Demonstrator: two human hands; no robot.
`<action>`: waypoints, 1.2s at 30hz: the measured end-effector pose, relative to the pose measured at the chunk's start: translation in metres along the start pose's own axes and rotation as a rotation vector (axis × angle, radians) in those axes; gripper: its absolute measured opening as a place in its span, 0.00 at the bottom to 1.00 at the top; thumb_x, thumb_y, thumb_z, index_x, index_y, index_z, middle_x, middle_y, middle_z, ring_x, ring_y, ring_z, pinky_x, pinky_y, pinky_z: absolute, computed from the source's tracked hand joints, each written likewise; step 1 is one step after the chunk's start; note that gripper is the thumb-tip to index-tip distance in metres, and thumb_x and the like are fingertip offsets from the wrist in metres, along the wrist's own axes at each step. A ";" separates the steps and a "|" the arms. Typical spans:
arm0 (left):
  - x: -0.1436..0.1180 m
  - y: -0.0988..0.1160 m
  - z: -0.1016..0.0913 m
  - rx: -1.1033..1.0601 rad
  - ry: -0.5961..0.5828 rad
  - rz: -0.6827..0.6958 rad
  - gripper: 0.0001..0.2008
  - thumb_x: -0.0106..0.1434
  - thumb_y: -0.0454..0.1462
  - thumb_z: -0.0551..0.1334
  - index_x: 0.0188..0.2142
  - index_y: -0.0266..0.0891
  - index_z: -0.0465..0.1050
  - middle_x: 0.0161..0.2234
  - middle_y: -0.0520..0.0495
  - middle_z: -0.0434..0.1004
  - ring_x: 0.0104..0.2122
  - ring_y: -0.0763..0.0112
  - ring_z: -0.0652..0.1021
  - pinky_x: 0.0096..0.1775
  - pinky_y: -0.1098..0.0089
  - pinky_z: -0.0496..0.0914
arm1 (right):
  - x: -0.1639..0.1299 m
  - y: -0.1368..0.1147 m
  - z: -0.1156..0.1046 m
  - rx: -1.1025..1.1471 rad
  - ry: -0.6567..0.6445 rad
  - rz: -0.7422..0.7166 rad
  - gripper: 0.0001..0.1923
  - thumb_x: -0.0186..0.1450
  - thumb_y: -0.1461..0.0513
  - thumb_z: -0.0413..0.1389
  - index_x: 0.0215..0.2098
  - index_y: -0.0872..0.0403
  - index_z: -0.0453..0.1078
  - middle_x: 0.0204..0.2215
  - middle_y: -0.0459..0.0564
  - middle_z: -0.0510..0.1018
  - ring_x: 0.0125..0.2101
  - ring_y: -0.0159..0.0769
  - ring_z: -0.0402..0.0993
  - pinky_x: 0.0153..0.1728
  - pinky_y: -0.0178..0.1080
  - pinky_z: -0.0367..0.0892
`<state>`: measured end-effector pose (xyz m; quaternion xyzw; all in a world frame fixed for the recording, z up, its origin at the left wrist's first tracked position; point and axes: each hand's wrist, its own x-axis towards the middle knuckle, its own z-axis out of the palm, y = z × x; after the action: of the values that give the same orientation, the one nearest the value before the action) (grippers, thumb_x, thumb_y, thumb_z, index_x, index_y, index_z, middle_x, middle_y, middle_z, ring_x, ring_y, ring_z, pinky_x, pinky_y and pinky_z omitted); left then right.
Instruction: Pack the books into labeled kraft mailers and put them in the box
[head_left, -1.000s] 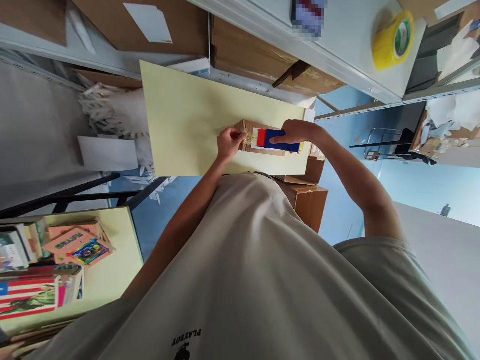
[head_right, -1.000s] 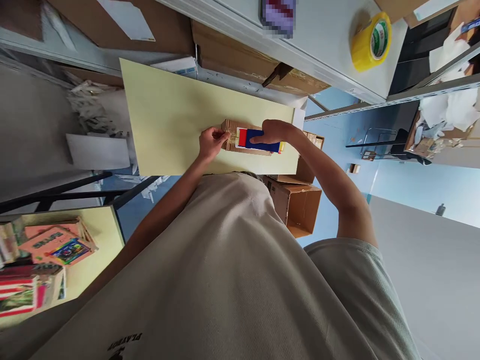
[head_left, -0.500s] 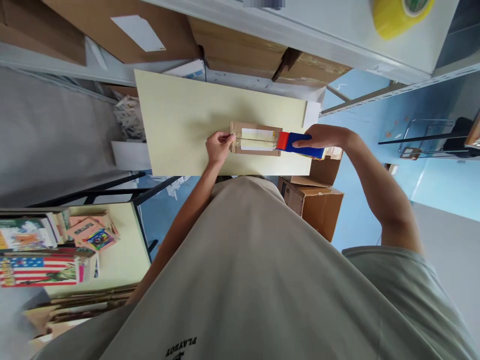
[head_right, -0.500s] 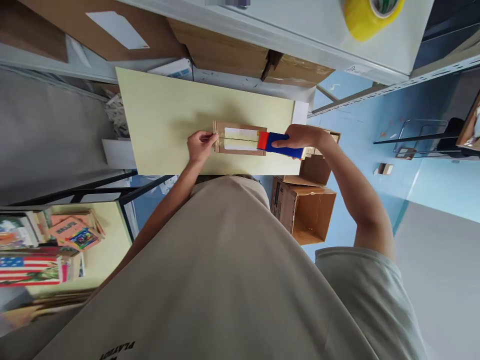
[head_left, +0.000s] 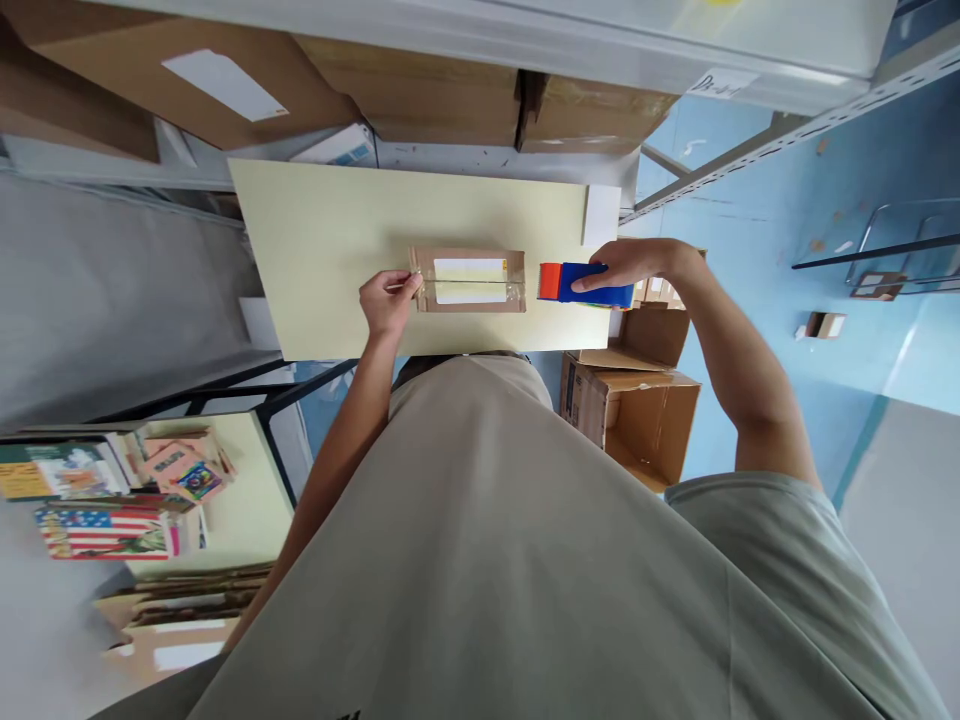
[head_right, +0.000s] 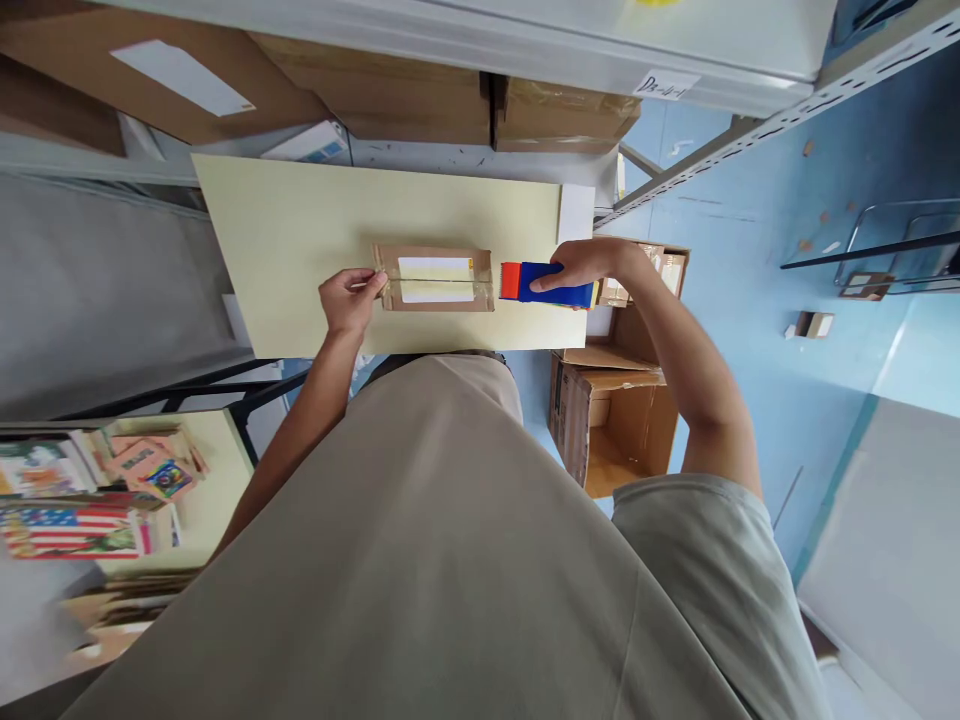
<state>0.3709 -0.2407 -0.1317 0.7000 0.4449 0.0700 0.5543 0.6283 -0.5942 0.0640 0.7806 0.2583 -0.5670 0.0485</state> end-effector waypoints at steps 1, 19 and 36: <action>0.000 0.001 -0.001 0.003 0.003 -0.001 0.17 0.57 0.46 0.83 0.34 0.42 0.80 0.33 0.49 0.86 0.33 0.69 0.85 0.41 0.70 0.83 | -0.002 0.004 0.000 -0.003 -0.002 -0.019 0.43 0.70 0.25 0.63 0.51 0.53 0.87 0.37 0.57 0.85 0.39 0.49 0.80 0.39 0.47 0.69; -0.011 0.015 0.004 0.070 0.096 -0.013 0.15 0.60 0.43 0.81 0.33 0.41 0.78 0.34 0.48 0.85 0.33 0.70 0.85 0.37 0.72 0.82 | 0.049 0.028 0.025 -0.075 0.131 -0.029 0.45 0.66 0.25 0.68 0.52 0.56 0.87 0.33 0.62 0.86 0.42 0.59 0.85 0.40 0.50 0.73; -0.008 0.013 0.005 0.099 0.083 -0.014 0.16 0.64 0.44 0.81 0.34 0.42 0.77 0.31 0.50 0.85 0.33 0.67 0.86 0.40 0.68 0.83 | 0.083 -0.060 0.086 -0.138 0.421 0.089 0.23 0.81 0.52 0.61 0.60 0.64 0.83 0.53 0.74 0.88 0.53 0.67 0.88 0.49 0.54 0.79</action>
<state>0.3761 -0.2495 -0.1189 0.7200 0.4752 0.0728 0.5004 0.5455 -0.5449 -0.0281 0.8871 0.2663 -0.3700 0.0718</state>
